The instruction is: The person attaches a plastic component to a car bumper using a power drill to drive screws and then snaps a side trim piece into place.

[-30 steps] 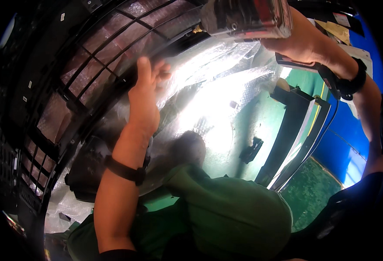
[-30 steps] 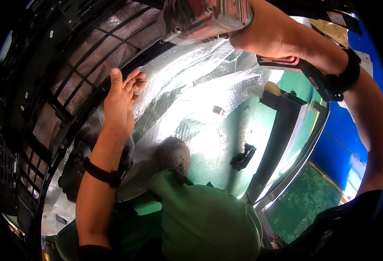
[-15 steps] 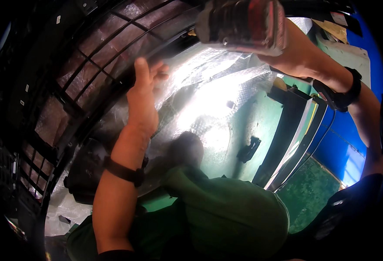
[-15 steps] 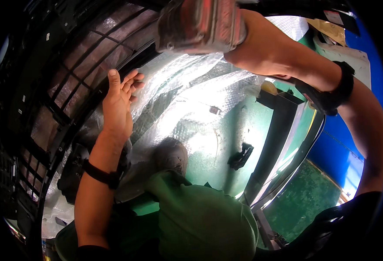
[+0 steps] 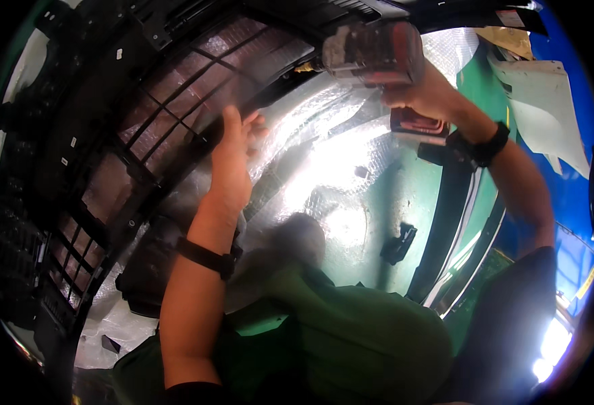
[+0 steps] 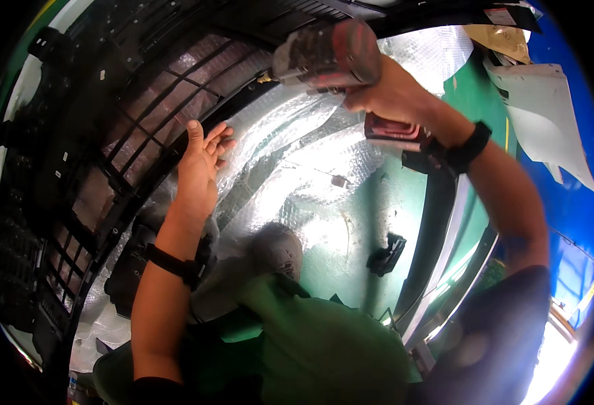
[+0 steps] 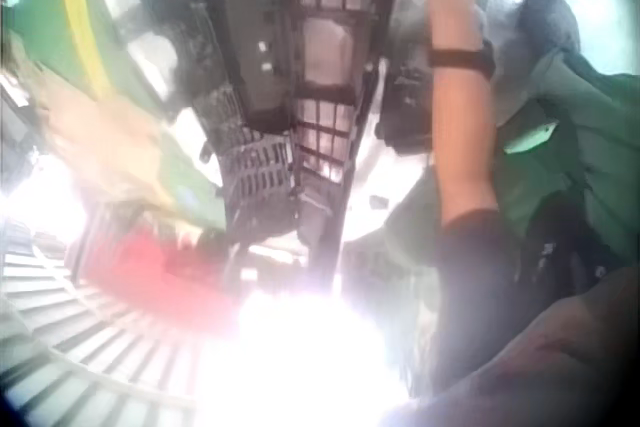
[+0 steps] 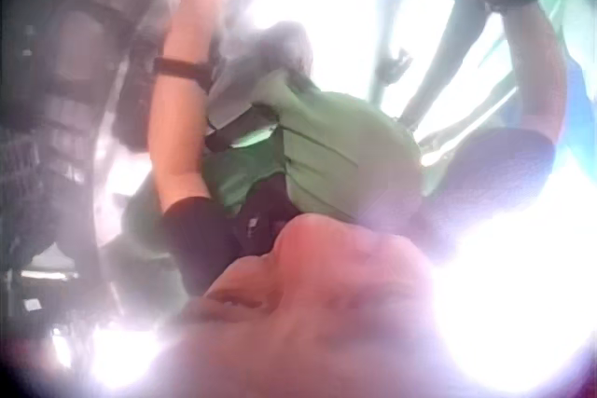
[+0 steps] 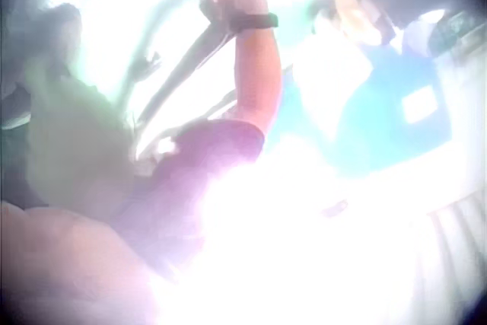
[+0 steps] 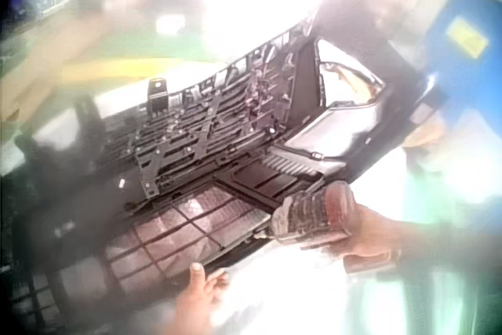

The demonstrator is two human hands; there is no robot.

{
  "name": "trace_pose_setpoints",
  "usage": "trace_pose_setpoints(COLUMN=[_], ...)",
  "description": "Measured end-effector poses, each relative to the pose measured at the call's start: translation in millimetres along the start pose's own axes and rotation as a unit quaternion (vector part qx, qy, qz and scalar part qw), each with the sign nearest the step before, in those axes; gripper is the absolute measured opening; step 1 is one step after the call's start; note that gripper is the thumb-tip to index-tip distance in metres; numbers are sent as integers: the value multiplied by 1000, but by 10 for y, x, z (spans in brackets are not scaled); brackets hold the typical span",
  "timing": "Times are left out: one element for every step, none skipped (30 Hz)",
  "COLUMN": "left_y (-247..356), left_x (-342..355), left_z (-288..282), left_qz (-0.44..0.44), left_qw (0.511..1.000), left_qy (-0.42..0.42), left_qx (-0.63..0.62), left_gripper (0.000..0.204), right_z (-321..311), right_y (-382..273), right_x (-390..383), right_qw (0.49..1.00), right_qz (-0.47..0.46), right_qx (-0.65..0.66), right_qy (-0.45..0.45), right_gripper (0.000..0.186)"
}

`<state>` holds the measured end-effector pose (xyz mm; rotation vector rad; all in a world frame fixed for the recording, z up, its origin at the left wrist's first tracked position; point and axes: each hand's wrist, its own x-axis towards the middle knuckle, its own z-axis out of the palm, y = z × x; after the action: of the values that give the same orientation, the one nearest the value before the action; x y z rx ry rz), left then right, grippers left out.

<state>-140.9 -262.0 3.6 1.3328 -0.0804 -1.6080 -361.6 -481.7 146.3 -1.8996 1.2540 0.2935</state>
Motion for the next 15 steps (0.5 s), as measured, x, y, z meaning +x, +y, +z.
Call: trace_pose_setpoints(left_y=[17,39,32,50,59,76,79,55,1,-25,-47,-51,-65,-195,-368], left_x=[8,25,29,20,8,-6,-7,0,-9,-53,-92,-136,-179,-204,-244], left_z=[-3,-6,1,0,3,7,-7,-25,-44,-60,-66,-45,-33,-75,-108], left_qz=[3,-2,-11,-8,-15,-22,-17,-14,-14,69,153,93,33,102,167], left_qw=[1000,1000,1000,1000,1000,1000,1000,1000,999,996,982,987,988,974,953], left_qy=[1,1,1,2,6,10,13,24,35,20,15,6,-1,-10,-22], left_qx=[3,9,14,16,14,15,17,4,-6,54,111,129,148,201,251], left_gripper=[91,92,93,93,94,96,96,90,84,79,74,64,54,36,20], right_z=[6,19,61,112,111,82,56,52,79,151,242,367,508,634,749], right_y=[26,28,3,39,106,198,255,272,320,453,515,728,944,996,1015], right_x=[-59,-161,-275,-381,-471,-572,-649,-734,-841,-912,-952,-996,-1022,-1003,-1007], right_qw=[1000,998,993,991,991,982,968,959,948,925,918,909,899,896,871], right_qz=[-3,48,102,63,61,90,116,116,119,146,144,145,145,134,161], right_qx=[2,26,52,115,116,168,216,246,278,331,351,369,389,395,437], right_qy=[2,4,4,25,26,-14,-55,-79,-105,-114,-117,-127,-139,-150,-158], right_gripper=[51,51,50,44,44,41,39,39,40,39,39,39,39,39,37])
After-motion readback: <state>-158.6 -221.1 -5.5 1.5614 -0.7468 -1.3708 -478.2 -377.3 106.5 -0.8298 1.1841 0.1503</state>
